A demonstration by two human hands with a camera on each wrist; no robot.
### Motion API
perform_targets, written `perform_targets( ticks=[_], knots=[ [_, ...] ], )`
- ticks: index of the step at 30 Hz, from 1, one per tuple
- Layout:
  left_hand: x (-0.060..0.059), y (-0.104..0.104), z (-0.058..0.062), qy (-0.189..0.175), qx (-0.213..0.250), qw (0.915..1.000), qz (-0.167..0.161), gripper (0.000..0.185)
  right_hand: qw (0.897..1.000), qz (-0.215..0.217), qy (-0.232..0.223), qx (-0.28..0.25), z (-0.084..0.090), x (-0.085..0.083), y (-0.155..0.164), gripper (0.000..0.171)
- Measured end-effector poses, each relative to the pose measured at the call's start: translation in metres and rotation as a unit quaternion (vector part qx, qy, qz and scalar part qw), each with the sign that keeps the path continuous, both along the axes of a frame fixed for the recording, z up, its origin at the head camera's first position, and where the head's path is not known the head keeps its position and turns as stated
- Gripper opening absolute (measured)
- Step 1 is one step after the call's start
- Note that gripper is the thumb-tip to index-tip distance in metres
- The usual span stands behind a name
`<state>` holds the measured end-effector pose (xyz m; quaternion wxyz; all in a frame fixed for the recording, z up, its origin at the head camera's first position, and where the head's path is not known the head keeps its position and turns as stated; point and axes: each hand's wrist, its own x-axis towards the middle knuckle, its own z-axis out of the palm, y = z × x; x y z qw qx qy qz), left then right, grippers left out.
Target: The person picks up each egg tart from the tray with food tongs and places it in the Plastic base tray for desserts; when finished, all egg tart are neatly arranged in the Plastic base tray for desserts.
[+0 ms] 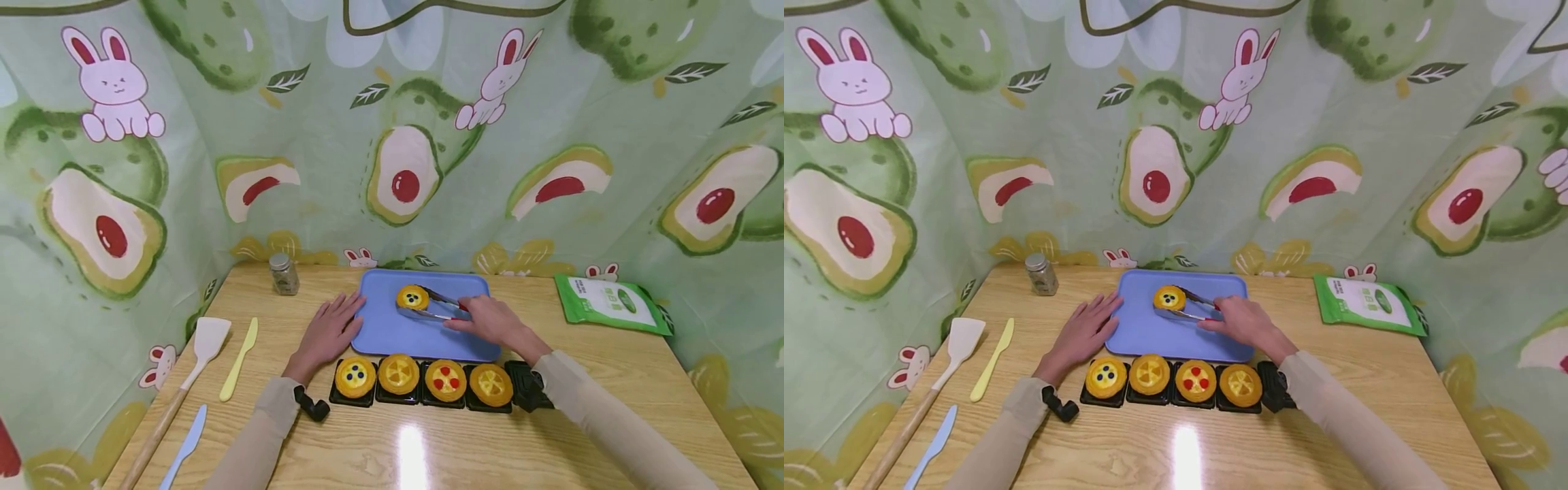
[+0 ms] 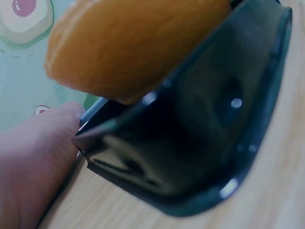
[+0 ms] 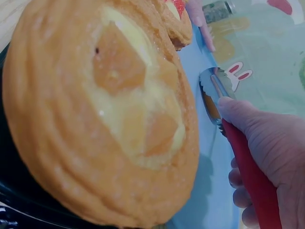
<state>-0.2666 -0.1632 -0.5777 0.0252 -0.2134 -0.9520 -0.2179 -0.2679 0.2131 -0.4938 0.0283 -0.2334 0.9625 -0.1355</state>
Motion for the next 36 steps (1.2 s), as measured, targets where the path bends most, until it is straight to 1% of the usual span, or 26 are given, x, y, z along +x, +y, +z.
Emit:
perform_targets(
  ticks=[7, 15, 25, 31, 36],
  knots=[
    [-0.001, 0.001, 0.001, -0.002, -0.004, 1.0000, 0.001, 0.059, 1.000, 0.014, 0.021, 0.003, 0.000, 0.000, 0.003, 0.048],
    [0.000, 0.002, 0.003, 0.005, 0.001, 1.0000, -0.002, 0.058, 0.999, 0.016, 0.044, 0.003, 0.004, 0.004, 0.008, 0.049],
    [0.003, 0.001, 0.005, 0.007, 0.007, 0.9999, -0.001, 0.058, 0.998, 0.010, 0.063, 0.010, 0.015, 0.016, 0.015, 0.053],
    [0.002, 0.001, 0.003, 0.008, 0.003, 1.0000, 0.001, 0.058, 0.997, 0.000, 0.080, -0.004, 0.019, 0.024, 0.023, 0.053],
    [0.002, 0.002, 0.003, 0.009, 0.006, 0.9999, 0.000, 0.058, 0.996, -0.015, 0.088, -0.015, 0.027, 0.031, 0.031, 0.053]
  ],
)
